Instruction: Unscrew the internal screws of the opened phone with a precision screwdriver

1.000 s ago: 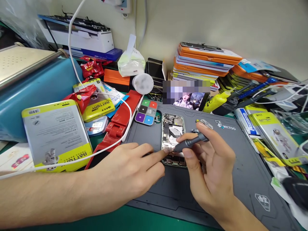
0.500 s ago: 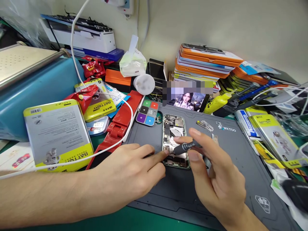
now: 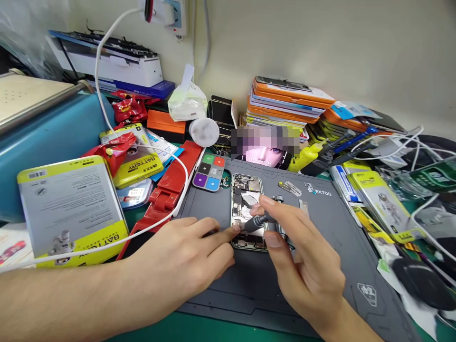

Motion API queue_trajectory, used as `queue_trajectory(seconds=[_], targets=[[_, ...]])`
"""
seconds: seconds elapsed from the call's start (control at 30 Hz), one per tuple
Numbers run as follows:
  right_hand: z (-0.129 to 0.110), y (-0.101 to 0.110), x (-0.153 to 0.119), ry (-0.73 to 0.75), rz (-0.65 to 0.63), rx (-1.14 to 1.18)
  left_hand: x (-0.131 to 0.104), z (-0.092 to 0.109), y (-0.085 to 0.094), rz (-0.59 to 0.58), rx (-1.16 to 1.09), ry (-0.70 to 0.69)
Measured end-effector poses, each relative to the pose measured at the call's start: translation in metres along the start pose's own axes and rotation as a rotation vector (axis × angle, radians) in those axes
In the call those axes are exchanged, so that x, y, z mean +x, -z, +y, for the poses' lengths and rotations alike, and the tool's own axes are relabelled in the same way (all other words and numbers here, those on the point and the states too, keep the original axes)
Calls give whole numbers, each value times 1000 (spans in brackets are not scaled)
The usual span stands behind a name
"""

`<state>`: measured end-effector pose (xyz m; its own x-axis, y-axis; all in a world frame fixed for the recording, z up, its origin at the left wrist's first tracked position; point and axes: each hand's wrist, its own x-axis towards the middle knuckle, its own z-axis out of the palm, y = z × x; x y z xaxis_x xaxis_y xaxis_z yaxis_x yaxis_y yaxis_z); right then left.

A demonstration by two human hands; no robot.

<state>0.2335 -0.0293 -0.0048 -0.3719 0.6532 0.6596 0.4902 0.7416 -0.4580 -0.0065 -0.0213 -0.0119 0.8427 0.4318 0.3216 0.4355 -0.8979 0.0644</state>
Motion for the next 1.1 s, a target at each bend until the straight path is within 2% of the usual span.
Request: queue_trajectory(seconds=[0.43, 1.1], targets=[[-3, -1, 1, 11, -37, -10, 1, 1, 0, 19, 8, -4], [0, -2, 2, 16, -17, -27, -1, 0, -2, 1, 27, -33]])
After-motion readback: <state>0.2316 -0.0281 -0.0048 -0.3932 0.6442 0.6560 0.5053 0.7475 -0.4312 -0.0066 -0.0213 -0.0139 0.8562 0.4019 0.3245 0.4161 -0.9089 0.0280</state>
